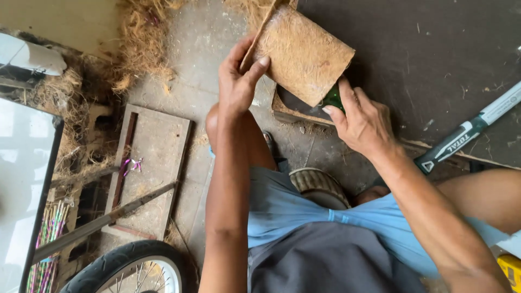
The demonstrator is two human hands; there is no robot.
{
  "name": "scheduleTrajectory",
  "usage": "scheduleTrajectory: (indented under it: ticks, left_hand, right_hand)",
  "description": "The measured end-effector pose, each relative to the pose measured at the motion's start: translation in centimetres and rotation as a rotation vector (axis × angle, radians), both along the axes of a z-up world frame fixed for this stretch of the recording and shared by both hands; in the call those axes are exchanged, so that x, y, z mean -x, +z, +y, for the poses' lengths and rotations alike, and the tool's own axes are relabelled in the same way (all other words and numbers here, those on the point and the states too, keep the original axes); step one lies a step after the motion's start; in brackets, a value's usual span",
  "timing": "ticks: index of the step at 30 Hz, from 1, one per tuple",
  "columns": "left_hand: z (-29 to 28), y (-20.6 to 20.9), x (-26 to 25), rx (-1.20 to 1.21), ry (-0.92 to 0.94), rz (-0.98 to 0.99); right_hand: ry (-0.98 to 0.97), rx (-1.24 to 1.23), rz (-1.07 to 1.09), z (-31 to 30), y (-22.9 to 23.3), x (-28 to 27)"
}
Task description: Trimming the edges of a coconut fiber sleeve with scissors and fitting it onto a glass bottle.
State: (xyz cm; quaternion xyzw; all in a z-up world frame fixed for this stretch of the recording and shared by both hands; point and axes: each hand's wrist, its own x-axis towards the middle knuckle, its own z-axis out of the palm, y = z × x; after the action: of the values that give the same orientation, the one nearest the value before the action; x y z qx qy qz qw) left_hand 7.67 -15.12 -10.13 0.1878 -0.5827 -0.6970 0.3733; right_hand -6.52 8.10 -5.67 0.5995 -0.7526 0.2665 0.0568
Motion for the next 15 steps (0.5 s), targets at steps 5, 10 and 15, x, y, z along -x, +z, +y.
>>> scheduleTrajectory:
  ticks: [5,10,15]
  left_hand:
    - [0.3,1.7,-0.5,0.053,0.014,-0.097]
    - [-0.1,4.4,-0.4,0.236,0.136,-0.22]
    - [-1.7,6.8,1.2,0.451,0.089,-0.532]
  right_hand:
    - [-0.02,0.015,0.077,0.1,2.1,-1.4]
    - [-0.008,-0.066,0.213,0.4,-0.2,0.2]
    - [0.008,-0.08,0.21,0.4,0.9,-1.0]
